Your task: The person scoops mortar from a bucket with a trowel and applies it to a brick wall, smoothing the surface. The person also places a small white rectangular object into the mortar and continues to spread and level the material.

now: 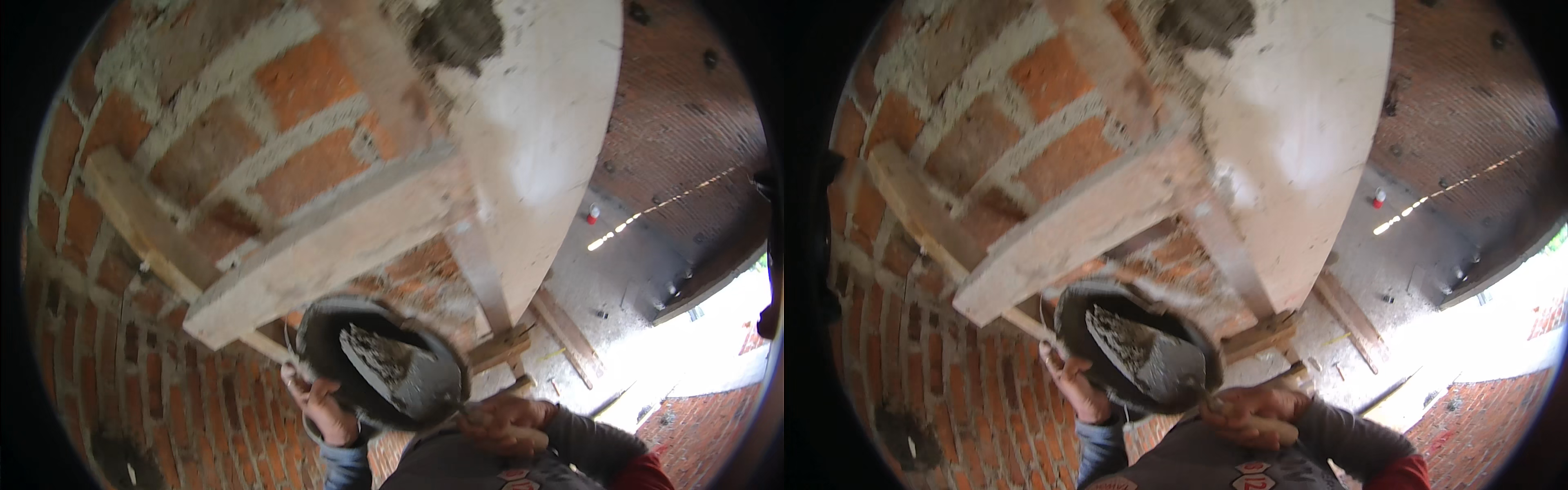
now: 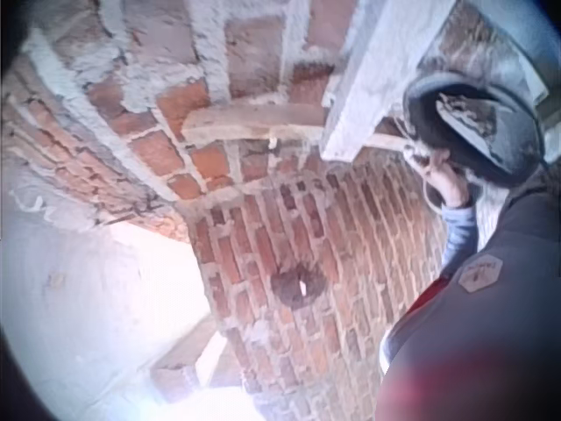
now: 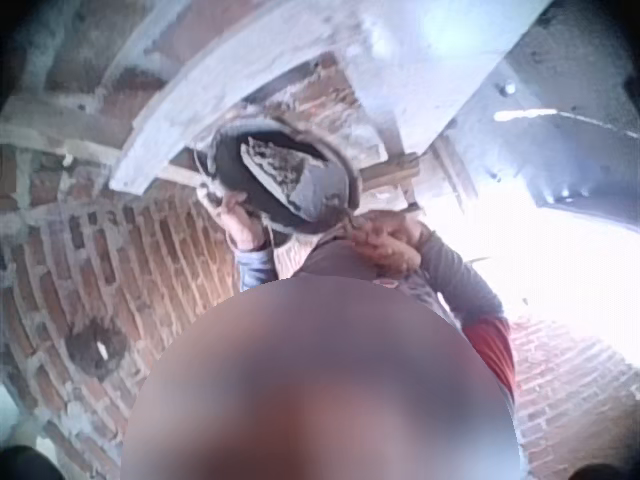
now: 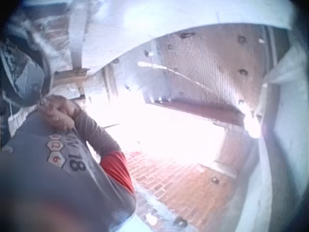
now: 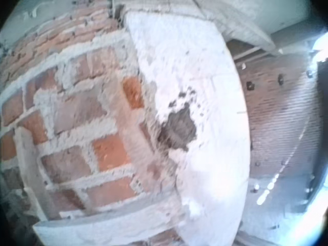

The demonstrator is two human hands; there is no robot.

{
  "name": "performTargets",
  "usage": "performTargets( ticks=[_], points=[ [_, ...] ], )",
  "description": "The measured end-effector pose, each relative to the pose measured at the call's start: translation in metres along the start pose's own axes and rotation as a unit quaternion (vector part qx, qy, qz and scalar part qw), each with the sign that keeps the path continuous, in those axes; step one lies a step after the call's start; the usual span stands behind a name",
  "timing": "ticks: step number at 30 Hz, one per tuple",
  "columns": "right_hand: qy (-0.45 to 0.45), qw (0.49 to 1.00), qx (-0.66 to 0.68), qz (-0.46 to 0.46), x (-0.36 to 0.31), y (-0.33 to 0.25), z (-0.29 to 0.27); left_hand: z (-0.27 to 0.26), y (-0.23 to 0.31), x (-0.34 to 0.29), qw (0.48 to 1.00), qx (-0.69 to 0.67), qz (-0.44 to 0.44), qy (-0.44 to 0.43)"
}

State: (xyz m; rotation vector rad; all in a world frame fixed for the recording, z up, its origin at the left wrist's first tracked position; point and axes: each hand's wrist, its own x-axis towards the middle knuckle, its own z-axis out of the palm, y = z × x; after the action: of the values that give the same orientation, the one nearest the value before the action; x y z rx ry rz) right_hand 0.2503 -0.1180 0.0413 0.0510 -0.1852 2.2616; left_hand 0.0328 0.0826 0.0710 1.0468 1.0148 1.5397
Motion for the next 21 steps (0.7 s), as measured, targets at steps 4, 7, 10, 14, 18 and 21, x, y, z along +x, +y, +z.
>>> performTargets(
  ticks=[4,7,10,14,18,21],
  points=[
    [-0.095,0.982,0.004,-0.165,-0.043,0.023,0.033,-0.010,-0.003,0.013,0.999,0.010,-0.016,-0.034],
    [0.029,0.939,-0.066,-0.335,-0.058,0.024,0.075,-0.013,-0.008,0.024,0.995,0.003,-0.005,-0.097],
    [0.118,0.798,-0.265,-0.529,-0.053,0.005,0.112,-0.012,-0.010,0.038,0.992,0.084,0.014,-0.090],
    [0.252,0.497,-0.323,-0.765,-0.037,-0.016,0.124,-0.010,-0.004,0.051,0.991,0.069,-0.024,-0.114],
    [0.369,0.208,-0.275,-0.863,-0.024,-0.038,0.098,-0.013,0.003,0.050,0.992,0.059,-0.037,-0.101],
    [0.402,0.177,-0.229,-0.869,-0.003,-0.065,0.081,-0.012,0.002,0.051,0.995,0.053,-0.036,-0.077]
  ],
)
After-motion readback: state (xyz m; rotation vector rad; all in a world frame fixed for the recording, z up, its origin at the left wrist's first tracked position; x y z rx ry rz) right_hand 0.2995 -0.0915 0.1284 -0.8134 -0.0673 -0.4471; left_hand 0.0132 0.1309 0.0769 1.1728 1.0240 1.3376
